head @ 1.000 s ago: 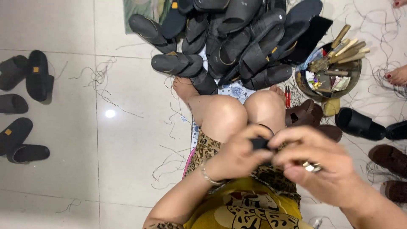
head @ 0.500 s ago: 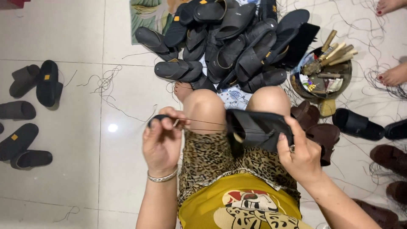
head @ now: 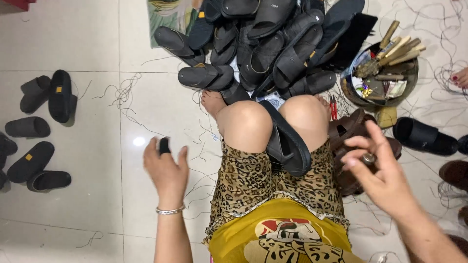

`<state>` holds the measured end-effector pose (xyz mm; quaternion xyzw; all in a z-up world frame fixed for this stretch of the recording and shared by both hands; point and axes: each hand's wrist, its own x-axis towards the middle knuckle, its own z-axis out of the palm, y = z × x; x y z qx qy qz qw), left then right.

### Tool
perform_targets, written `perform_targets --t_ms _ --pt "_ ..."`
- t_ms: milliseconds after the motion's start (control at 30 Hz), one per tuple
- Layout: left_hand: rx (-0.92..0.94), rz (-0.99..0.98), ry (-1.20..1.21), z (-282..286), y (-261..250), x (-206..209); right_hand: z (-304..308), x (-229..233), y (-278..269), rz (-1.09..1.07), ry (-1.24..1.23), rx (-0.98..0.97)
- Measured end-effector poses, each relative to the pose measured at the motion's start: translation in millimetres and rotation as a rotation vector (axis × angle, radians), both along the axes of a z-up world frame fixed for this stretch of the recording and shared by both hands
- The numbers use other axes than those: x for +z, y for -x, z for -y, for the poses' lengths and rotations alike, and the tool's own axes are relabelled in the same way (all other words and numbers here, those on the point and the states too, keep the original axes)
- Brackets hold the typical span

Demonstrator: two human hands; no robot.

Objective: Hand-stitching a shoe strap or sole using a needle and thread in a repair setting.

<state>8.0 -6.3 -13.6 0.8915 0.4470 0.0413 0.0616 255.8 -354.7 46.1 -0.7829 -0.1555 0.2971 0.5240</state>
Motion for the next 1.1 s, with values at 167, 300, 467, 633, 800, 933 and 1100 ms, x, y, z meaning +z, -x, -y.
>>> perform_targets --t_ms 167,300,467,633,800,933,1100 --pt "-0.543 0.727 0.418 71 -93 72 27 -8 6 0.422 0.439 0.58" --pt "-0.913 0.539 0.322 98 -109 53 -4 31 14 0.681 0.413 0.6" --pt "-1.029 0.448 0.454 100 -123 53 -11 35 13 0.761 0.466 0.67" --pt "-1.005 0.491 0.462 105 -125 46 -14 47 17 0.899 0.644 0.74" --pt "-0.991 0.534 0.473 111 -128 39 -13 46 20 1.046 0.866 0.802" --pt "-1.003 0.564 0.481 111 -130 37 -36 49 14 1.074 0.732 0.805" --pt "-1.021 0.623 0.5 108 -129 41 -55 52 12 1.038 0.615 0.77"
